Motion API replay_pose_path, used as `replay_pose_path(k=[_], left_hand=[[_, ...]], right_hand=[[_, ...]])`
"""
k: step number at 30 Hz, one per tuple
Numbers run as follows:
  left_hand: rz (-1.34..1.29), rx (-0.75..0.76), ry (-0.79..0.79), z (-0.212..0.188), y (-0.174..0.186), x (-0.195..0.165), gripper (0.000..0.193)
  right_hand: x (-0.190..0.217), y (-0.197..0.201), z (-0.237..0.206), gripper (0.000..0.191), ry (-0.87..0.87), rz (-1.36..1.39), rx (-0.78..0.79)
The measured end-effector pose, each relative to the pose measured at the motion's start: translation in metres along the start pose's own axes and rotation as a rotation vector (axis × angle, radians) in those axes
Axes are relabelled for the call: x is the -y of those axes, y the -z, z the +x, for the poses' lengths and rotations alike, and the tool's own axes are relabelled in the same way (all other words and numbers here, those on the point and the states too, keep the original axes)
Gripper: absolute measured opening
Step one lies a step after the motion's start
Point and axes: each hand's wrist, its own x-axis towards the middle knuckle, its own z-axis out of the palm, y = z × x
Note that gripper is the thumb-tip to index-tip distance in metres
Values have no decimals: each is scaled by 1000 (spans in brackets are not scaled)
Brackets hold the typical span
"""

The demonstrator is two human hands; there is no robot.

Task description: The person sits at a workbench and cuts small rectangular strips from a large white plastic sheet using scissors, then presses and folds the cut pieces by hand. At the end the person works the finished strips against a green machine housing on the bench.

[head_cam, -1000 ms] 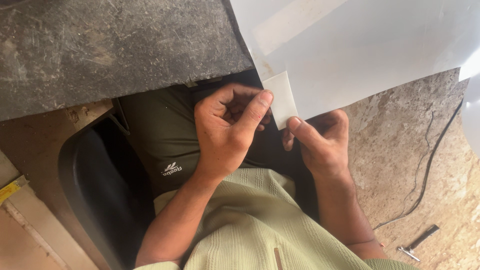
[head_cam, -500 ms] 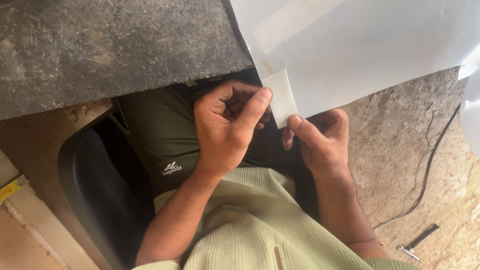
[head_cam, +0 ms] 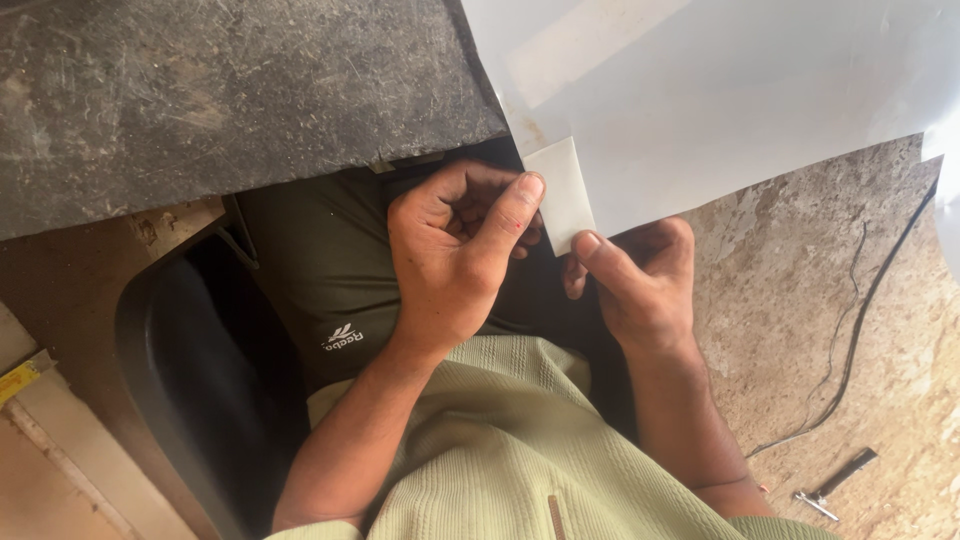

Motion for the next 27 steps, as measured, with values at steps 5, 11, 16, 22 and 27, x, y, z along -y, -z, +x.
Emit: replay_pose_path(k=[5, 11, 16, 22, 27], left_hand=[[7, -5, -29, 0, 0, -1, 15], [94, -5, -80, 0, 1, -3, 15], [89, -6, -73, 0, 1, -4, 14], [34, -2, -49, 0, 2, -3, 14], [34, -14, -37, 1, 1, 0, 14]], right_hand=[[-1, 1, -1, 17, 28, 43, 41], [0, 1, -4, 18, 30, 42, 72], [1, -1, -4, 17, 14, 22, 47], [0, -5, -2, 18, -25, 35, 28], [-1, -6, -1, 19, -42, 39, 8]])
